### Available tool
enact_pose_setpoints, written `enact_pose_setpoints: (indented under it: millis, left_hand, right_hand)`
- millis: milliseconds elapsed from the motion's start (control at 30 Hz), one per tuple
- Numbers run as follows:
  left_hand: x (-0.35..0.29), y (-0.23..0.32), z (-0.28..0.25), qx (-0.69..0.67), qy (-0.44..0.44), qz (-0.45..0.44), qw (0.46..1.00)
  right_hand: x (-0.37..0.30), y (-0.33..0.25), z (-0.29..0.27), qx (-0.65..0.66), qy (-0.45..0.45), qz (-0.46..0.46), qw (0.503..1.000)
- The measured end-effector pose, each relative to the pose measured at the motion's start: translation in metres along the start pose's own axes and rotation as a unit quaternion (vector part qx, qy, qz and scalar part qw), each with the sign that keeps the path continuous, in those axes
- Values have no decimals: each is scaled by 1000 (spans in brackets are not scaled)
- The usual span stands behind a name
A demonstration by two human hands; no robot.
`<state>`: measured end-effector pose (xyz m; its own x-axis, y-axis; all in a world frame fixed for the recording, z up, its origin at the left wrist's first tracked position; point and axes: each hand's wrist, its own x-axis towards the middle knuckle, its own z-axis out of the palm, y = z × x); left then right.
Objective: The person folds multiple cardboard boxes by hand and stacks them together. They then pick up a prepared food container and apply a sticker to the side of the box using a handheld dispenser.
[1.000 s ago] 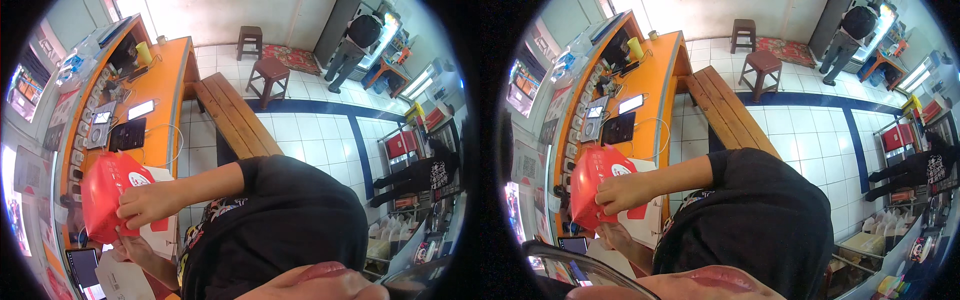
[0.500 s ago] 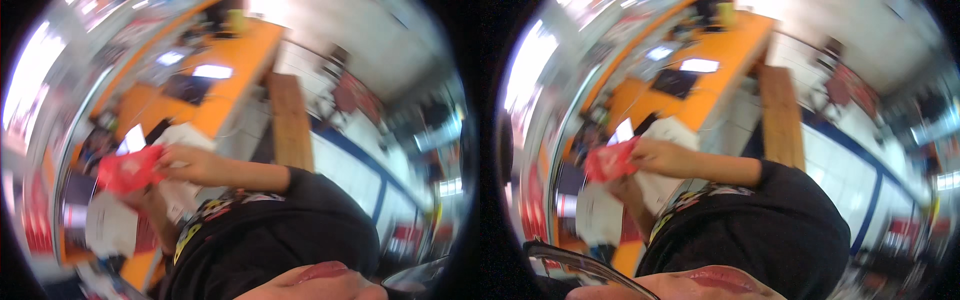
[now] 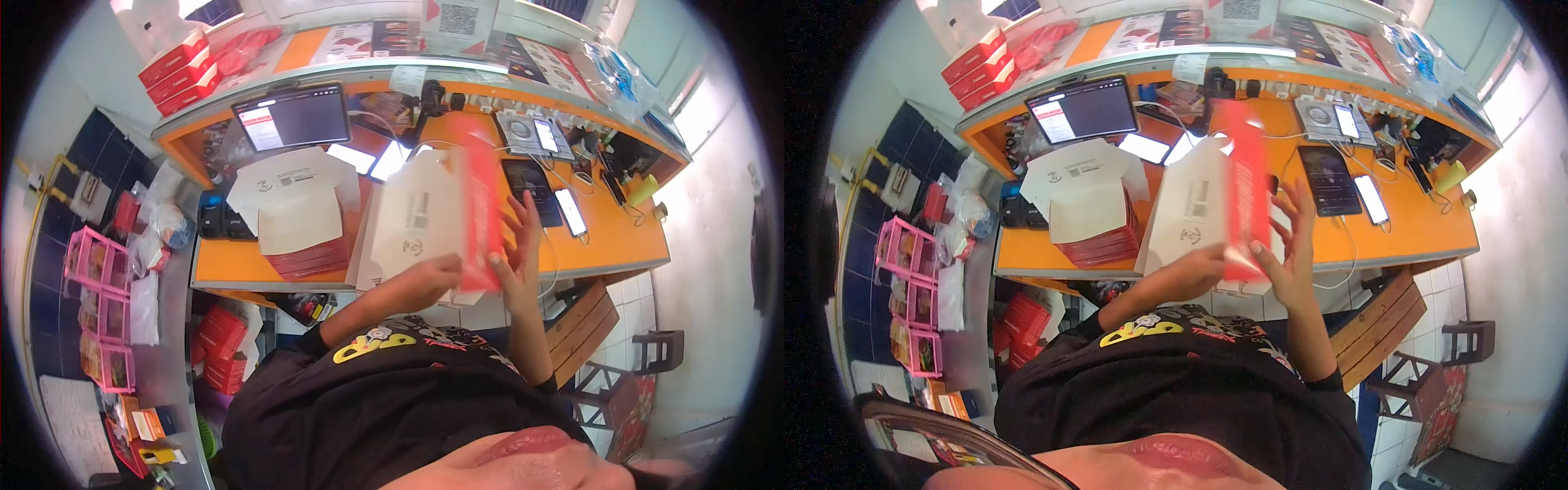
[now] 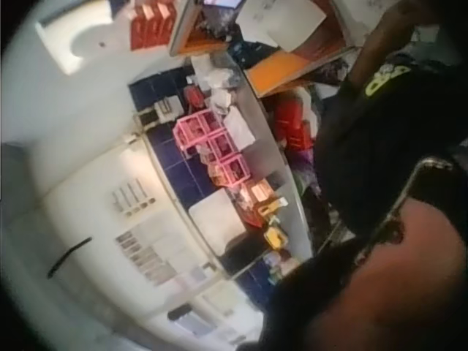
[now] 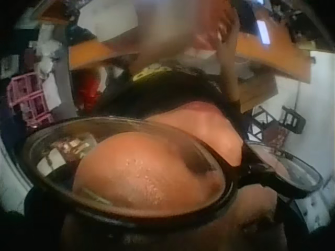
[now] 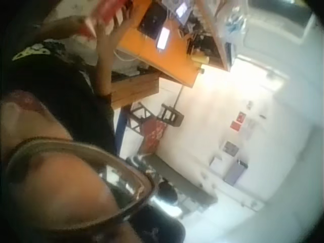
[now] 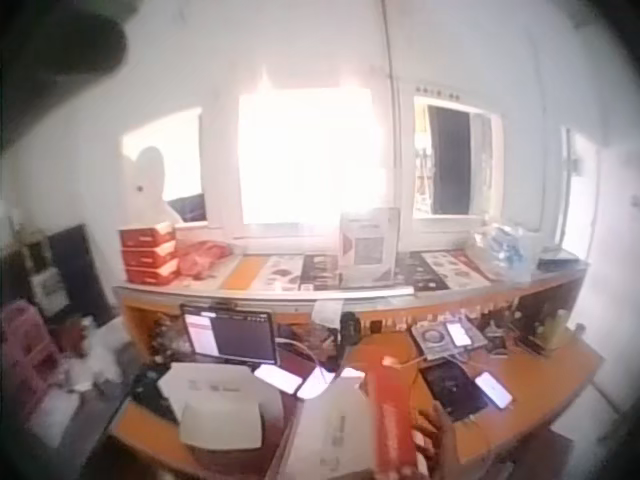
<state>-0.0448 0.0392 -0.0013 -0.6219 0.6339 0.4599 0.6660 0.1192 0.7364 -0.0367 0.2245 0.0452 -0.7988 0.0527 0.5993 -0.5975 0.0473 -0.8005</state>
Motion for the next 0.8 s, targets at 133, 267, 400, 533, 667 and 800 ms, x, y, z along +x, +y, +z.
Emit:
enact_pose_setpoints:
  millis: [133,267,400,533,667,800]
  left_hand:
    - [-22,-8,9,36,-91,-22,995]
    - [-40,-5,0,156,-132,-9,979]
    - [-61,-15,2,190,-111,-3,976]
    - [-71,-20,-5,220,-78,-21,972]
    - [-63,-10,-21,263,-7,30,964]
    - [-61,-5,-40,239,-10,32,970]
  right_hand:
    - [4,11,1,33,-81,131,988]
    - [0,43,-11,53,-68,184,979]
    - [-5,25,13,13,-64,183,981]
    - [9,18,-1,29,-185,229,955]
    - [6,22,-22,139,-99,187,967]
    - [24,-1,-22,108,-146,162,970]
